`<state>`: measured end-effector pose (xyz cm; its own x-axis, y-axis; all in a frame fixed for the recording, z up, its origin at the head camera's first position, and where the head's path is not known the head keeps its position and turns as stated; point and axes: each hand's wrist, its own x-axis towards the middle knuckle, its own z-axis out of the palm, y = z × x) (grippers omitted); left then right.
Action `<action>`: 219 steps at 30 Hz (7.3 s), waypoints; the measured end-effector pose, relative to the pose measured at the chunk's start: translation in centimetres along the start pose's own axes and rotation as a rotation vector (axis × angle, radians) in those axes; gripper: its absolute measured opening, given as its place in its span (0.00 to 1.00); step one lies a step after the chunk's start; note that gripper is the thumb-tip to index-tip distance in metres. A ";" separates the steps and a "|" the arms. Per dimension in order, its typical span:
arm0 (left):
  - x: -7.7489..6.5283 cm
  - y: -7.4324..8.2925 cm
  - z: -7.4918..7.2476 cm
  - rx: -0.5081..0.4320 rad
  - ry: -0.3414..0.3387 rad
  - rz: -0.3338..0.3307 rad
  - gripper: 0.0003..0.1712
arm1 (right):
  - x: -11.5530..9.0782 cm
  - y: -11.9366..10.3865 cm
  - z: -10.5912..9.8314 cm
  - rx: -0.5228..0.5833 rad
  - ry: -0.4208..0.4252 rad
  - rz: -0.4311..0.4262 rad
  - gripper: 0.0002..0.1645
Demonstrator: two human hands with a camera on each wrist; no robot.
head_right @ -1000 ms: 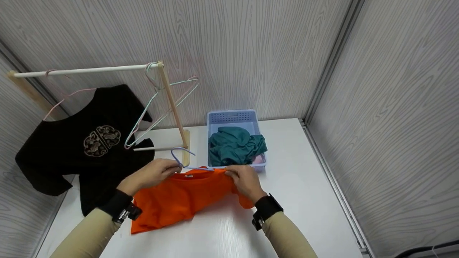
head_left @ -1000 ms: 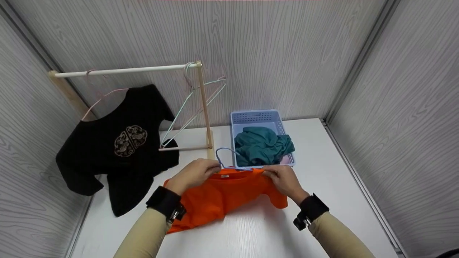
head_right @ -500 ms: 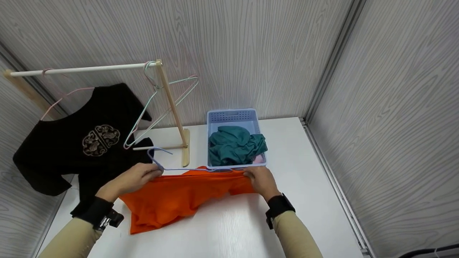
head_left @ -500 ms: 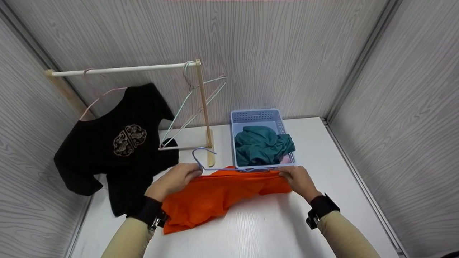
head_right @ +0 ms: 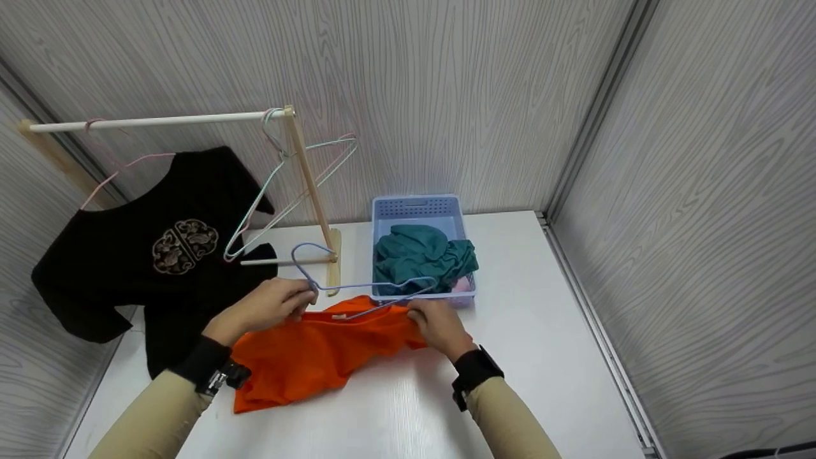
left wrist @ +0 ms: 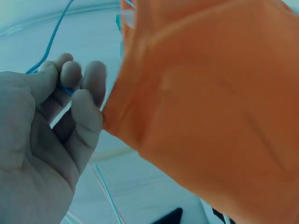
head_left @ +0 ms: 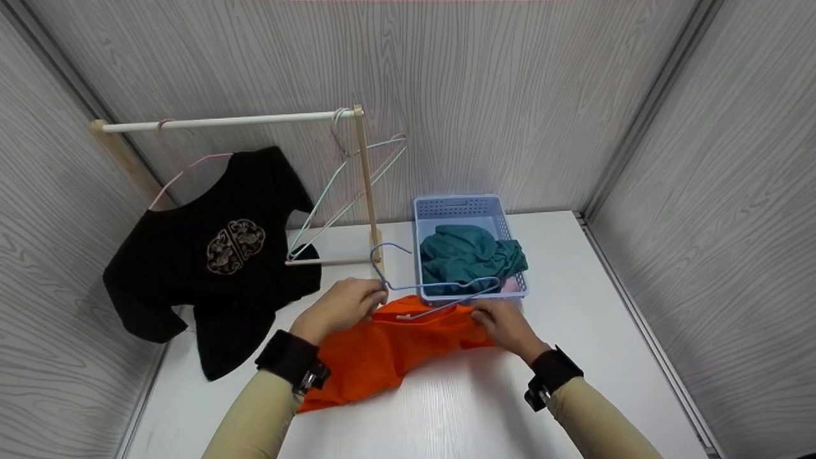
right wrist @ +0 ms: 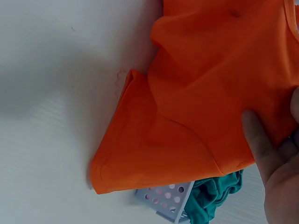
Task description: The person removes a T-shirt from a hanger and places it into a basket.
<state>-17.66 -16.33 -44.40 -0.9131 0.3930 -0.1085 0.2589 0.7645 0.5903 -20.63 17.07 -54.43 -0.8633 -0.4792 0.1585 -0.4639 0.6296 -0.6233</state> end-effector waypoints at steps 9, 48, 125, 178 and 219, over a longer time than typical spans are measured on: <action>2.9 2.3 1.0 0.041 0.076 0.096 0.11 | 0.3 -1.4 1.6 0.080 -0.171 0.000 0.10; 4.5 4.2 -4.1 -0.288 0.210 0.035 0.14 | -0.6 -1.7 4.3 0.025 -0.316 -0.027 0.12; 5.2 -0.6 -14.5 0.236 0.361 -0.368 0.20 | -0.2 1.1 5.7 -0.065 -0.284 0.165 0.18; -4.6 -7.6 1.9 -0.106 0.170 -0.469 0.11 | 4.7 -1.7 2.5 -0.056 -0.358 0.068 0.24; -7.8 -7.8 4.1 -0.190 0.181 -0.521 0.10 | 13.4 2.8 -8.8 -0.035 -0.022 0.254 0.30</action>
<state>-11.26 -23.27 -51.42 -0.9483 -0.1169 -0.2949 -0.2850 0.7223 0.6301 -35.26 17.79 -47.34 -0.9484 -0.3165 -0.0168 -0.2400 0.7519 -0.6140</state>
